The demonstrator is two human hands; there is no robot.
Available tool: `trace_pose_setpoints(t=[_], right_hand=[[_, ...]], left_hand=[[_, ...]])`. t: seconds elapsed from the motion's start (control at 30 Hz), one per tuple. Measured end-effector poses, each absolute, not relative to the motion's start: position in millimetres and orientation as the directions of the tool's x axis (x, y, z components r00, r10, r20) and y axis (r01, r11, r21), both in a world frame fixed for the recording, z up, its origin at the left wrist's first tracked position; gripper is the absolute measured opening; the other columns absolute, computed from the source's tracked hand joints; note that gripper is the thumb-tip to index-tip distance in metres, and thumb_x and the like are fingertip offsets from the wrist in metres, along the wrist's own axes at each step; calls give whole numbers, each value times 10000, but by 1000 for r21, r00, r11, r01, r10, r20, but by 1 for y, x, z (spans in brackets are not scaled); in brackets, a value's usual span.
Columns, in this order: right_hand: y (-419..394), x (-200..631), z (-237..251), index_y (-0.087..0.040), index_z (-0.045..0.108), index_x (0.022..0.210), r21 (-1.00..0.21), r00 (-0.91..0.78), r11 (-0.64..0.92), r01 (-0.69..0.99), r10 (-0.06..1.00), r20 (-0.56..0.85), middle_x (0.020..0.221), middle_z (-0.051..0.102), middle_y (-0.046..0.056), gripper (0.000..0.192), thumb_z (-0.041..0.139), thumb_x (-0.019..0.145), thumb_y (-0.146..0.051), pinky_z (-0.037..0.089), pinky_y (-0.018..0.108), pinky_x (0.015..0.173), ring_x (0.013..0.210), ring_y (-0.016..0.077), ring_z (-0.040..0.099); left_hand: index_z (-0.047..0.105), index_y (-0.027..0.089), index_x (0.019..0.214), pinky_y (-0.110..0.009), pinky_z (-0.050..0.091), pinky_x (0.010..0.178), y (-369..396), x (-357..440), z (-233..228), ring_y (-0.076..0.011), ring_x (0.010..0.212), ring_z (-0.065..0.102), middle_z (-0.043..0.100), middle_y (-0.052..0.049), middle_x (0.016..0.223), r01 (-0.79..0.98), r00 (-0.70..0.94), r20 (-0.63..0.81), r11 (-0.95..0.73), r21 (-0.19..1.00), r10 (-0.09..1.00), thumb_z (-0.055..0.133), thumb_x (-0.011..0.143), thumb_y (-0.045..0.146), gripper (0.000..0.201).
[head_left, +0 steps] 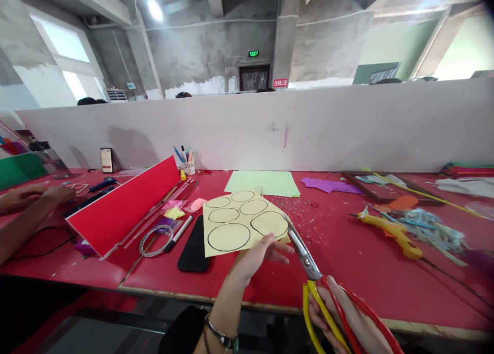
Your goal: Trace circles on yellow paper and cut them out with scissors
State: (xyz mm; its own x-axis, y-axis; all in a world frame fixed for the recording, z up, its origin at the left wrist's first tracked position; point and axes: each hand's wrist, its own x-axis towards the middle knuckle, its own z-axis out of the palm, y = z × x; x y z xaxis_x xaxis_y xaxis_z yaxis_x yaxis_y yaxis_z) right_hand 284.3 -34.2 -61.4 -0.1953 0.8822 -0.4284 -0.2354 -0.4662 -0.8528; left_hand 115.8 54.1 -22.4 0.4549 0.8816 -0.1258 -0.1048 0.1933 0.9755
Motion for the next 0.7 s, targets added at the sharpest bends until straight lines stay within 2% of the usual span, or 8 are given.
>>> trace_pose_setpoints(t=[0.13,0.2,0.3,0.43,0.5,0.6,0.7], right_hand=[[-32,279,-57,-161,472,610,-838,-181,-474,-268,880,-440,462,438,-54,555,398,763,-689,304,124,283,277,17,330],[-29,276,-54,-165,463,612,-846,-157,-458,-271,889,-431,460,429,-56,545,406,757,-688,311,132,285,280,22,332],[-26,273,-52,-169,450,612,-863,-138,-439,-250,898,-417,481,450,-51,549,420,728,-705,309,139,276,274,22,334],[-26,272,-54,-169,441,597,-845,-171,-475,-248,879,-444,472,437,-53,546,407,743,-694,299,133,274,270,17,323],[-28,272,-57,-168,447,598,-837,-168,-488,-249,873,-458,466,424,-57,536,398,762,-676,298,129,275,269,16,320],[-31,273,-59,-166,463,620,-847,-176,-468,-251,883,-436,493,451,-56,523,405,771,-663,306,126,278,270,9,317],[-32,274,-60,-166,469,644,-870,-169,-434,-235,900,-403,502,465,-56,514,411,775,-660,304,125,278,271,10,324]], left_hand=[[672,118,809,-265,469,723,59,110,-22,-152,658,637,709,-101,893,-227,388,-114,215,950,914,396,825,524,491],[631,115,948,-241,476,650,63,106,-23,-136,629,632,707,-107,901,-284,345,-98,204,937,933,420,836,479,435],[489,141,1175,-230,481,602,67,102,-26,-130,610,636,706,-98,895,-325,303,-105,206,923,947,444,845,418,434],[472,131,1194,-232,488,583,70,107,-32,-136,608,641,698,-119,907,-333,365,-158,287,898,918,369,872,440,458],[470,134,1182,-273,509,612,70,112,-34,-175,743,659,673,-142,1003,-418,394,-180,350,838,901,331,879,465,470],[434,156,1179,-422,524,734,69,121,-33,-250,1070,566,585,-154,1181,-599,402,-260,467,651,878,360,858,483,464],[479,151,1098,-491,489,824,70,127,-32,-264,1164,497,578,-149,1181,-697,357,-345,493,520,868,427,836,447,399]])
